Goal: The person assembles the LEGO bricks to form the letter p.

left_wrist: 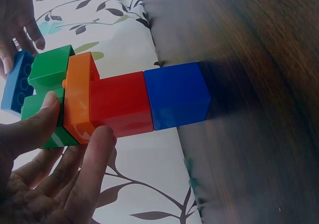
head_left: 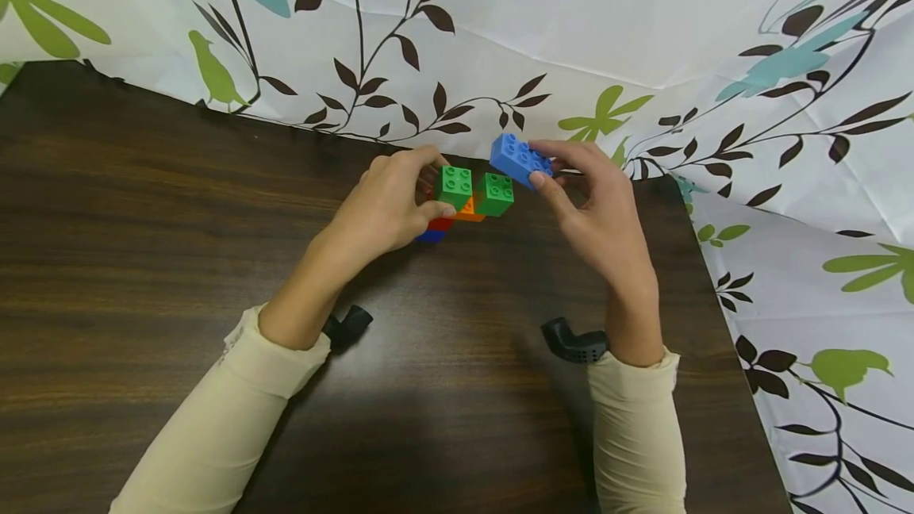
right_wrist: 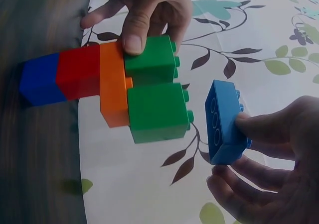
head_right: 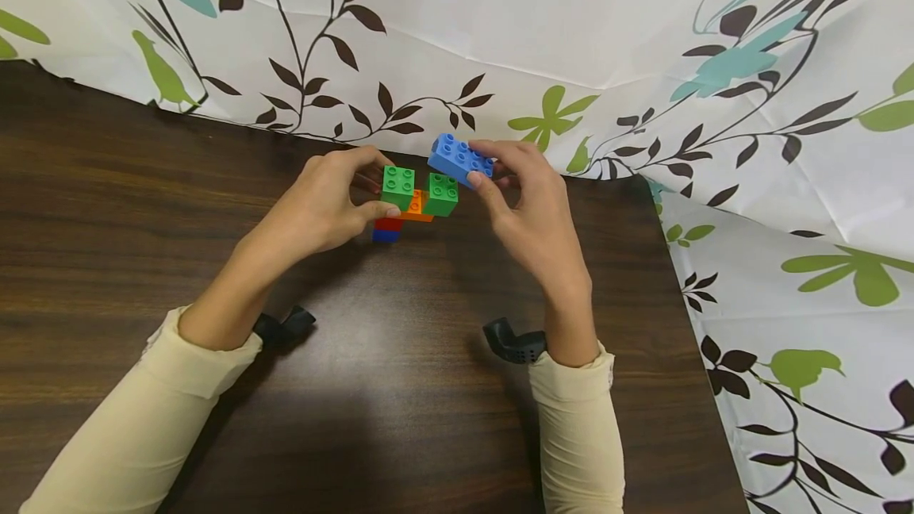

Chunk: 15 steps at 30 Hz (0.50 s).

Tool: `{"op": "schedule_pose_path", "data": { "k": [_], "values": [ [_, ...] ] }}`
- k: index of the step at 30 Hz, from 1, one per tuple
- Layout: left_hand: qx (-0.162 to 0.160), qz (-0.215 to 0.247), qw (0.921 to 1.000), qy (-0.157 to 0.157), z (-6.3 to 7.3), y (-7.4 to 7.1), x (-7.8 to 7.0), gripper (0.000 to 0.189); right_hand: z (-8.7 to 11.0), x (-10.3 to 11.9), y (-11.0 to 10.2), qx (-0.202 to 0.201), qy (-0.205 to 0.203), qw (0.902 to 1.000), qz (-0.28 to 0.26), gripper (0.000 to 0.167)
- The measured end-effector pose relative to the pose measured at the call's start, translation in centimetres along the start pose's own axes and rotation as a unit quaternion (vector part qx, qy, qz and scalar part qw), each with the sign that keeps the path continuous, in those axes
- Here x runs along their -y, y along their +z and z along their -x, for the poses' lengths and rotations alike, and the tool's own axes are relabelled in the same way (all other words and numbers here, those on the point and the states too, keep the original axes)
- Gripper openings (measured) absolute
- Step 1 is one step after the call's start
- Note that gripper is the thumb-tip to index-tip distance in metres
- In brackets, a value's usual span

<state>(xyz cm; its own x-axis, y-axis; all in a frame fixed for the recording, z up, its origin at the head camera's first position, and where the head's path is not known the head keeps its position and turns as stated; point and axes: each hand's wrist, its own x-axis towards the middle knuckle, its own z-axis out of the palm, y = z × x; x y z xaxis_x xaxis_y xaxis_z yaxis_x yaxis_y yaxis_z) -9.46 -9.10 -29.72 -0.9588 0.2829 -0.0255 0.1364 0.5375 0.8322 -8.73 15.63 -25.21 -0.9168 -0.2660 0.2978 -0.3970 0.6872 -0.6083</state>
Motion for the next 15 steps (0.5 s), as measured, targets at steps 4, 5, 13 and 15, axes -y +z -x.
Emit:
{"op": "schedule_pose_path", "data": {
  "k": [4,5,13,15],
  "values": [
    [0.000,0.003,1.0000,0.003,0.0,0.0,0.1,0.042,-0.2,0.3,0.3,0.008,-0.007,0.9999,0.001,0.037],
    [0.000,0.004,1.0000,0.004,0.0,0.0,0.1,0.041,-0.2,0.4,0.4,0.008,-0.010,0.9999,0.001,0.037],
    [0.003,0.011,0.9999,0.010,-0.1,0.1,0.3,0.039,-0.4,0.6,1.3,0.020,-0.031,0.9993,-0.001,0.037],
    [0.003,0.012,0.9998,0.013,-0.1,0.1,0.3,0.039,-0.4,0.8,1.5,0.024,-0.039,0.9989,0.004,0.037]
  ]
}}
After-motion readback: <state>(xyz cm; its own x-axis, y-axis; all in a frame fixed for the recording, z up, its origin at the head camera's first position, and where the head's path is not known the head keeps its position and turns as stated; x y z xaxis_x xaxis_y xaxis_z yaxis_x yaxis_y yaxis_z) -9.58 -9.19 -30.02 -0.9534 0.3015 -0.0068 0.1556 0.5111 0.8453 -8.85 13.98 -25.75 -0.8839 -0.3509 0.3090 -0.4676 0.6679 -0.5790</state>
